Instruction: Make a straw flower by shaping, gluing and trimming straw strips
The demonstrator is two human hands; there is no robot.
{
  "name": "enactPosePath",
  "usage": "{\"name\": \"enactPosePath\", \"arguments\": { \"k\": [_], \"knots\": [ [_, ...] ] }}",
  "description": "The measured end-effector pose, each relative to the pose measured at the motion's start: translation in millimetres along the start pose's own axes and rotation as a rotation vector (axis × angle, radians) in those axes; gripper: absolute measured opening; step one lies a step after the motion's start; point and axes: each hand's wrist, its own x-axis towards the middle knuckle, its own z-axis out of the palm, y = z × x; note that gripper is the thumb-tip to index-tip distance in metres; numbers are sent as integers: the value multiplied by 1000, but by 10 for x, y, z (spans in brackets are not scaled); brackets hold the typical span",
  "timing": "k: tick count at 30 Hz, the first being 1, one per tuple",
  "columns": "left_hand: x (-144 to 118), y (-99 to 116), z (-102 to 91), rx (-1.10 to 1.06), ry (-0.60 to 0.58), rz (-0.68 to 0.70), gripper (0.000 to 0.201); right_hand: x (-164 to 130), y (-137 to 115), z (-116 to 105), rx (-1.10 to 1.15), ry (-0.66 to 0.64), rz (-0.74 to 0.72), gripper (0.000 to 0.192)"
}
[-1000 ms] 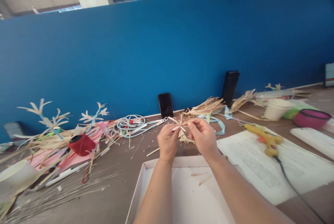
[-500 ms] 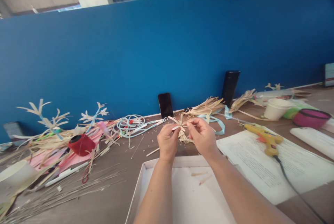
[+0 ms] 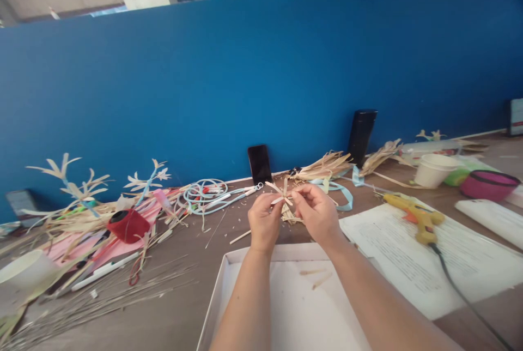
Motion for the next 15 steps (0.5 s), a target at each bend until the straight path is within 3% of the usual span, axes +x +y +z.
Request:
{"name": "enactPosePath", "arguments": {
  "k": [10,15],
  "knots": [
    [-4,15,10,-32,-36,-63,9,39,26,-33,18,-17,63,25],
    [-4,4,12,-82,-50,-157,12,50,37,-50,17,-11,122,29]
  ]
}}
